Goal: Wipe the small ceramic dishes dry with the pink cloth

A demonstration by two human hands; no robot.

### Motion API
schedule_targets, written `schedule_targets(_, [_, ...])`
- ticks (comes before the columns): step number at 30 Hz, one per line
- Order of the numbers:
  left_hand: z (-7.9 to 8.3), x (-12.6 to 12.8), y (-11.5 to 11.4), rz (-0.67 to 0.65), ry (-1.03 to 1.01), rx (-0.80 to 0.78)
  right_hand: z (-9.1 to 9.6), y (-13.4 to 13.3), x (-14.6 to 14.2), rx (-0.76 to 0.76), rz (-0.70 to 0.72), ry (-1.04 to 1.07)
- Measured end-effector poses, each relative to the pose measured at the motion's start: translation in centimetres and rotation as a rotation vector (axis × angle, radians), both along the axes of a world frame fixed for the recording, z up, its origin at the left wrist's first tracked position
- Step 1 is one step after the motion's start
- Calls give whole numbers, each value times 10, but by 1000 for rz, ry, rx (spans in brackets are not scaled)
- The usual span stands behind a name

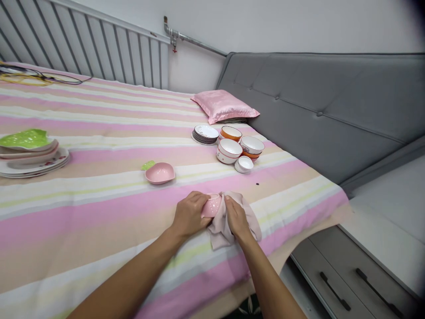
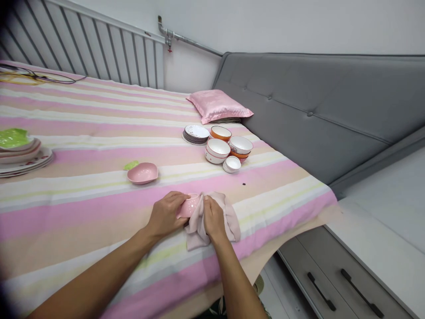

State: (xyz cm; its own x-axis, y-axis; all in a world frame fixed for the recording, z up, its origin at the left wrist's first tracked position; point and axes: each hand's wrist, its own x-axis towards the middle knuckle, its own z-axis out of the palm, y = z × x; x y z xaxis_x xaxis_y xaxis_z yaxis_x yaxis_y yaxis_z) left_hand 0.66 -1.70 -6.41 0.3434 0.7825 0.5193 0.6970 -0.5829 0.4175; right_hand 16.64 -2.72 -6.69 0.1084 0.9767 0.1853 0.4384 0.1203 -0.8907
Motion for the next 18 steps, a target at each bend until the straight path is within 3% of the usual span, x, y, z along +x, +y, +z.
schedule_targets(3, [1, -1, 1, 26, -27, -2, 2, -2, 0, -44, -112, -97])
schedule_targets(6, [1, -2, 1, 44, -39, -1, 1, -3, -1, -60, -177, -59])
schedule_targets(9, [0, -2, 1, 12, -28, 23, -2, -2, -2, -99, -131, 223])
schedule_targets(14, [-1, 1, -1, -106, 15, 94, -6, 0, 2, -326, -46, 821])
schedule_targets(18, [-1, 1, -1, -129, 17, 102, -8, 2, 8, -374, -1, 981])
